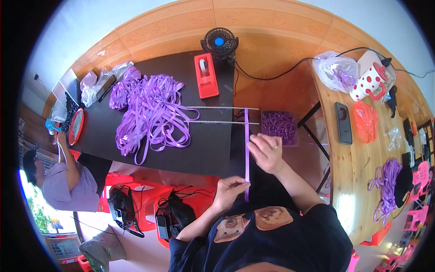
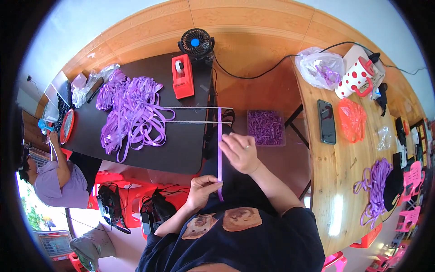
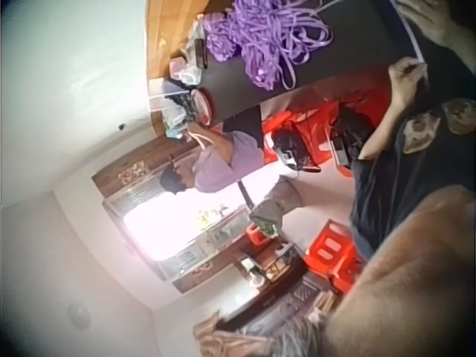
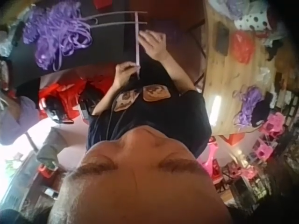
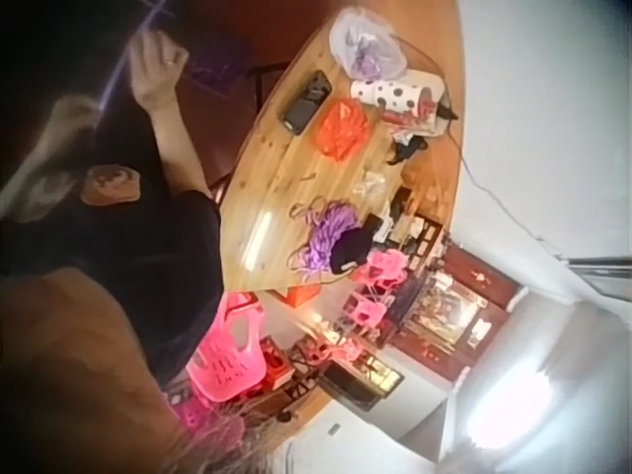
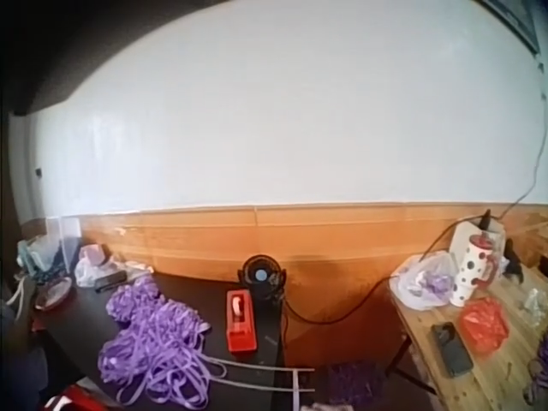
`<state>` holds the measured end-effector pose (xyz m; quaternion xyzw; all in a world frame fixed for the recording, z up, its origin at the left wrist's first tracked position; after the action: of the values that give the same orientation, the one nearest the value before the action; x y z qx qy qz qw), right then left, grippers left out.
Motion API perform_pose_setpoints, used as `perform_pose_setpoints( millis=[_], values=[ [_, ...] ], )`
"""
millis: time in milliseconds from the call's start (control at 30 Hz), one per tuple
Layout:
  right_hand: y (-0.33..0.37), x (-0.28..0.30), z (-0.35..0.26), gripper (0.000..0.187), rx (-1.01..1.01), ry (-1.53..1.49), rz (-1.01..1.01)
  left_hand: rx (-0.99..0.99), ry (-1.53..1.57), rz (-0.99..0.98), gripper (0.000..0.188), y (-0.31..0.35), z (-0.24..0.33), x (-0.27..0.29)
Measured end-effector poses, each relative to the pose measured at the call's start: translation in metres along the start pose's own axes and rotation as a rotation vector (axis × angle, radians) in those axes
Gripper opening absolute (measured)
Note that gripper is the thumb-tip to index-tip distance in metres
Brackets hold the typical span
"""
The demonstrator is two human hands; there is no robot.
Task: Assemble purple ribbon straps by wrapping them around a metal fixture to measure and fold them.
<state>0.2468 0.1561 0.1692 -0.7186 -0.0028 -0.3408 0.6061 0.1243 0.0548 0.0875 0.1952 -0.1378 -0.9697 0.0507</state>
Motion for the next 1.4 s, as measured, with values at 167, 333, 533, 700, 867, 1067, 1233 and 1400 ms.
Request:
perform_pose_setpoints(
  millis=[167, 333, 533, 700, 867, 1067, 1233, 1400],
  values=[
    [0.009, -0.008, -0.016, 0.025, 0.167, 0.005, -0.026, 0.035, 0.126, -0.040, 0.006, 0.004, 0.005, 0.000],
    [0.004, 0.000, -0.025, 0.024, 0.168, -0.002, -0.029, 0.058, 0.214, -0.061, 0.009, 0.003, 0.007, -0.003],
    [-0.033, 0.019, -0.021, 0.031, 0.090, -0.153, -0.003, 0.183, 0.495, -0.129, 0.014, -0.006, -0.011, -0.002],
    [-0.095, 0.017, 0.032, 0.027, -0.132, -0.407, -0.022, 0.219, 0.423, -0.074, 0.026, -0.037, -0.036, -0.001],
    [-0.118, -0.043, 0.116, 0.009, -0.693, -0.752, -0.094, 0.167, 0.277, 0.030, 0.029, -0.079, -0.041, -0.016],
    [-0.075, -0.125, 0.170, 0.006, -1.156, -1.199, -0.146, -0.088, 0.229, 0.162, 0.029, -0.137, -0.021, -0.022],
    [-0.035, -0.156, 0.176, 0.010, -1.368, -1.209, -0.261, -0.302, 0.241, 0.300, 0.031, -0.160, 0.005, -0.025],
    [-0.001, -0.164, 0.168, 0.009, -1.535, -1.206, -0.239, -0.562, 0.110, 0.357, 0.036, -0.174, 0.034, -0.031]
  ],
)
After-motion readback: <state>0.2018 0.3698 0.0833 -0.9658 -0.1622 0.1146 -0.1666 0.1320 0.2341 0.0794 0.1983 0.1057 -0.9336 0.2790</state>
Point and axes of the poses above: each hand's wrist, its own y-axis away from the middle knuckle, its own x-axis out of the back of the hand, z = x × y, the point moved 6 cm from there along -y, towards the middle knuckle, and after that the axes turned 4 degrees about z, right-handed, at the moved point
